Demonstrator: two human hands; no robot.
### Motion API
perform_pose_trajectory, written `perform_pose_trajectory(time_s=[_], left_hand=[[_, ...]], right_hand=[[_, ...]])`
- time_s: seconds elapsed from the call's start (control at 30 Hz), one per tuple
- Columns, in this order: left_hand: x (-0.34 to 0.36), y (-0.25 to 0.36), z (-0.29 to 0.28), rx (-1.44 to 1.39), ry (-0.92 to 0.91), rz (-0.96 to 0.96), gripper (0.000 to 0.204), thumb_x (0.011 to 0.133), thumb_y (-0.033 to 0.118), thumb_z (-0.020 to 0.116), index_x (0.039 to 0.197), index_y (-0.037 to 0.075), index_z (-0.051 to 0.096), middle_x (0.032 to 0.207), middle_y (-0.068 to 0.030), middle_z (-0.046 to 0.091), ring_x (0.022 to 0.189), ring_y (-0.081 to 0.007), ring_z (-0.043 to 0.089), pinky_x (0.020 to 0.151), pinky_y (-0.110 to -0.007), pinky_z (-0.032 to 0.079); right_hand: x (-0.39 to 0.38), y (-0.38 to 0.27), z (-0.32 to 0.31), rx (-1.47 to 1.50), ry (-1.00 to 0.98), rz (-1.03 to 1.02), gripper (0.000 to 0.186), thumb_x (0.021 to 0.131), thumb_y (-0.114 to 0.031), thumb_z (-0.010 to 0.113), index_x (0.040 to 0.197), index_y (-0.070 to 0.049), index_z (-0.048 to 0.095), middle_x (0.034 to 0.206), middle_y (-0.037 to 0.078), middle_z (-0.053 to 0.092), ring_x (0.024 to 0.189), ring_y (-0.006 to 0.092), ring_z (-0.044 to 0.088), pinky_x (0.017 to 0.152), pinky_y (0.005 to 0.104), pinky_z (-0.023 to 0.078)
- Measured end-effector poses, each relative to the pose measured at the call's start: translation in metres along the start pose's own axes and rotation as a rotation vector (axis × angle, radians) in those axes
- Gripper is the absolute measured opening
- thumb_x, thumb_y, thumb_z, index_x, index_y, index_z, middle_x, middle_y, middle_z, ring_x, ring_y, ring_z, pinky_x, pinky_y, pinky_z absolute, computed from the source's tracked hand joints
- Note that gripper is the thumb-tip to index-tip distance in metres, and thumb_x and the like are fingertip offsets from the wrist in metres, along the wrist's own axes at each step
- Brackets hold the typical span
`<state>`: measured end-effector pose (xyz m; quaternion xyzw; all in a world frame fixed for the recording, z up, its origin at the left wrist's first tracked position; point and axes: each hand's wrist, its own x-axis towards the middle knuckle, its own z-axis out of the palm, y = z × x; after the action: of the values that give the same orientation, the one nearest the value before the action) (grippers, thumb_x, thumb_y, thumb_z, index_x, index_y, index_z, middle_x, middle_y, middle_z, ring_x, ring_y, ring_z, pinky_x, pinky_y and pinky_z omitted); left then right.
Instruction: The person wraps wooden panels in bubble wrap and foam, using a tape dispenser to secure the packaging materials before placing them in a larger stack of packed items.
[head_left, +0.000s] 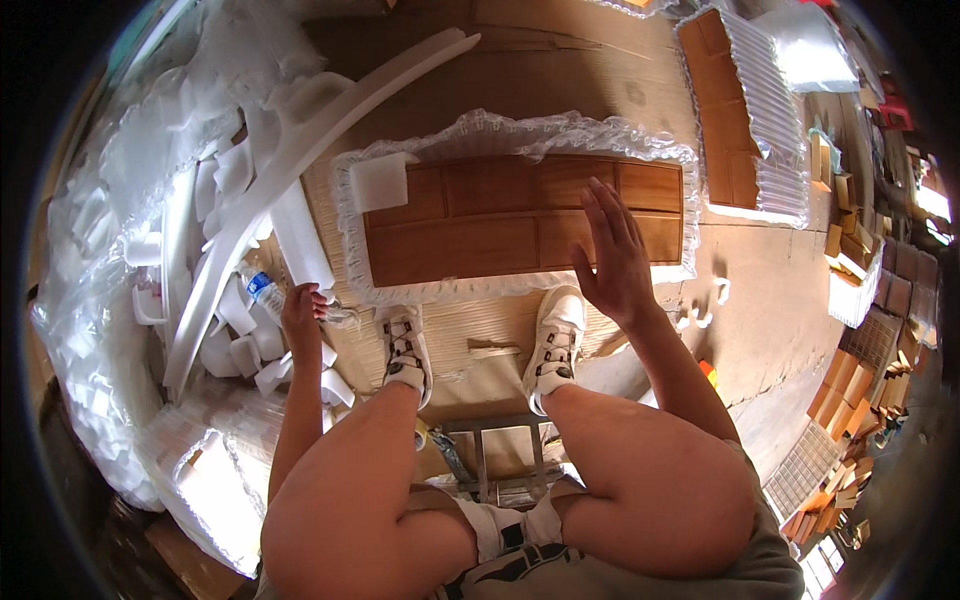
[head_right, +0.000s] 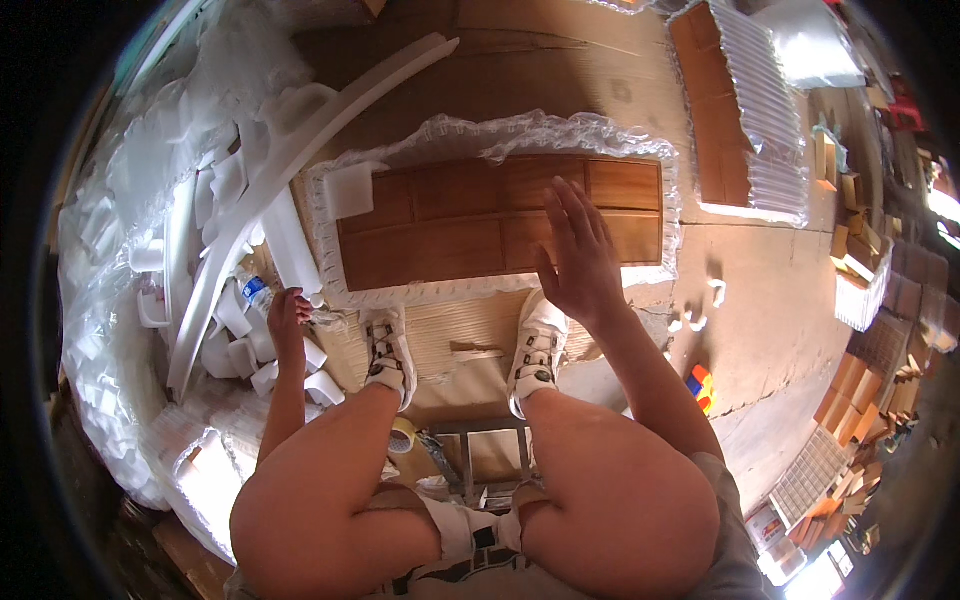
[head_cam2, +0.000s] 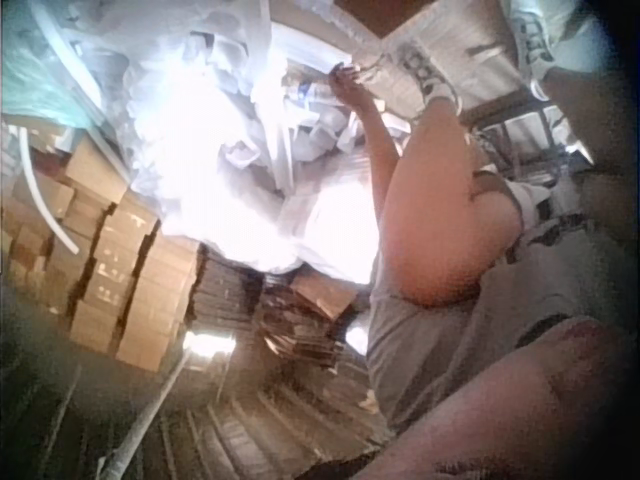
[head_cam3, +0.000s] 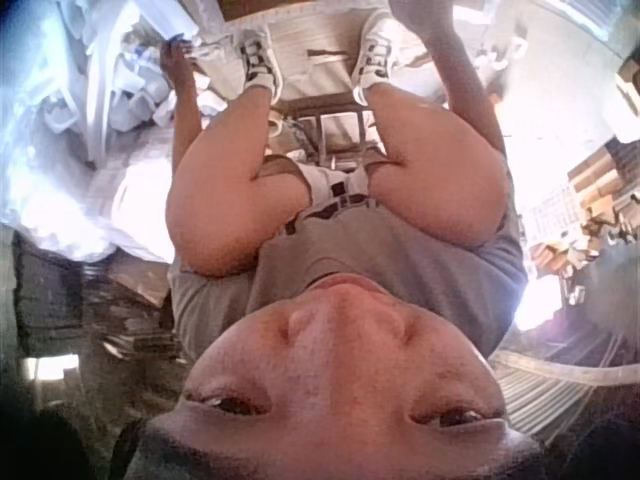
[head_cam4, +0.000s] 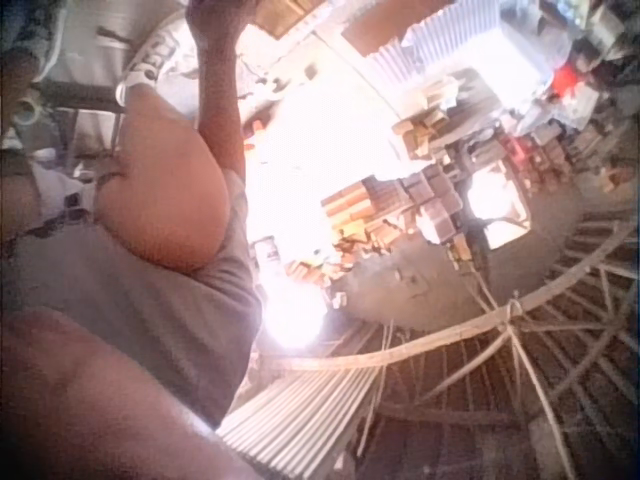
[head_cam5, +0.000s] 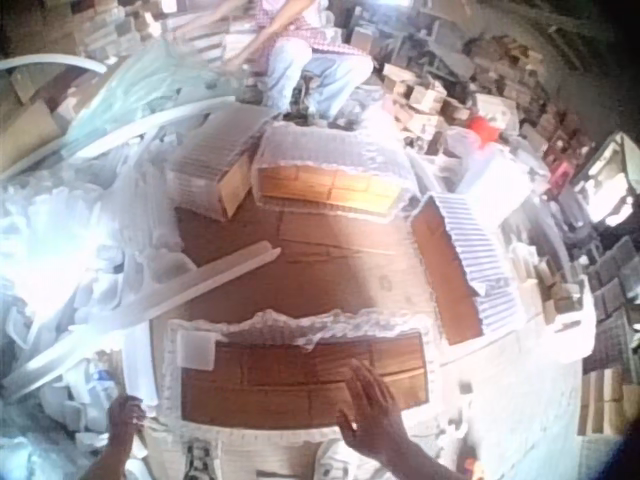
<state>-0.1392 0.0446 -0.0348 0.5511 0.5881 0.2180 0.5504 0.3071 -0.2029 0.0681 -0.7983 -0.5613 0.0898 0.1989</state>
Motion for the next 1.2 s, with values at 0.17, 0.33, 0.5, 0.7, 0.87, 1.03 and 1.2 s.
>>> perform_pose_trajectory(time_s=[0.17, 0.33, 0.5, 0.7, 0.87, 1.03, 1.2], left_hand=[[-0.01, -0.008, -0.014, 0.012, 0.013, -0.022, 0.022, 0.106, 0.017, 0.05, 0.108, 0.002, 0.066, 0.08, -0.0025, 0.064, 0.069, -0.0088, 0.059, 0.063, -0.024, 0.048], [0.001, -0.013, -0.009, 0.015, -0.005, -0.009, 0.024, 0.106, 0.022, 0.055, 0.109, 0.002, 0.067, 0.08, -0.0023, 0.064, 0.07, -0.0096, 0.06, 0.063, -0.024, 0.048], [-0.003, -0.013, 0.003, 0.027, -0.003, 0.029, 0.021, 0.108, 0.015, 0.05, 0.106, 0.003, 0.067, 0.081, -0.0022, 0.066, 0.073, -0.0093, 0.063, 0.066, -0.025, 0.05], [-0.007, -0.019, -0.007, 0.136, 0.027, 0.039, 0.021, 0.108, 0.015, 0.05, 0.107, 0.002, 0.067, 0.08, -0.0035, 0.067, 0.072, -0.0104, 0.063, 0.066, -0.027, 0.051], [0.012, -0.04, -0.024, 0.27, 0.161, 0.14, 0.014, 0.1, 0.01, 0.058, 0.104, 0.004, 0.07, 0.083, -0.0085, 0.071, 0.08, -0.0201, 0.07, 0.073, -0.034, 0.055], [0.012, -0.038, -0.032, 0.623, 0.394, 0.295, 0.014, 0.09, 0.004, 0.063, 0.102, 0.003, 0.069, 0.094, -0.0155, 0.072, 0.085, -0.0329, 0.071, 0.077, -0.042, 0.055], [0.015, -0.025, -0.026, 0.597, 0.406, 0.117, 0.009, 0.092, 0.009, 0.064, 0.099, 0.004, 0.067, 0.09, -0.013, 0.071, 0.084, -0.031, 0.07, 0.075, -0.043, 0.055]], right_hand=[[0.007, -0.01, 0.004, -0.032, -0.094, 0.034, 0.062, 0.098, -0.027, 0.062, 0.15, 0.003, 0.045, 0.162, 0.022, 0.037, 0.151, 0.0415, 0.034, 0.121, 0.0514, 0.033], [0.012, -0.012, 0.001, -0.14, -0.152, 0.025, 0.062, 0.097, -0.027, 0.062, 0.149, 0.003, 0.045, 0.16, 0.022, 0.039, 0.148, 0.0424, 0.036, 0.12, 0.0509, 0.035], [0.033, -0.044, 0.024, -0.098, -0.037, -0.22, 0.069, 0.095, -0.028, 0.064, 0.15, 0.007, 0.041, 0.16, 0.025, 0.037, 0.147, 0.0425, 0.037, 0.12, 0.053, 0.033], [0.046, -0.074, 0.032, -0.004, -0.222, -0.161, 0.061, 0.096, -0.032, 0.063, 0.143, 0.005, 0.05, 0.154, 0.024, 0.042, 0.146, 0.0407, 0.038, 0.121, 0.0502, 0.033], [0.027, -0.065, 0.02, 0.096, -0.007, -0.397, 0.035, 0.084, -0.007, 0.066, 0.118, -0.002, 0.066, 0.118, 0.016, 0.064, 0.11, 0.0377, 0.061, 0.095, 0.051, 0.051], [-0.005, -0.072, 0.014, 0.325, -0.051, -0.46, 0.038, 0.076, 0.01, 0.06, 0.11, -0.005, 0.066, 0.105, 0.017, 0.063, 0.09, 0.0359, 0.065, 0.072, 0.0446, 0.053], [-0.008, -0.067, 0.013, 0.36, -0.082, -0.438, 0.037, 0.077, 0.012, 0.057, 0.109, -0.005, 0.063, 0.101, 0.016, 0.062, 0.087, 0.0335, 0.064, 0.069, 0.043, 0.053]])
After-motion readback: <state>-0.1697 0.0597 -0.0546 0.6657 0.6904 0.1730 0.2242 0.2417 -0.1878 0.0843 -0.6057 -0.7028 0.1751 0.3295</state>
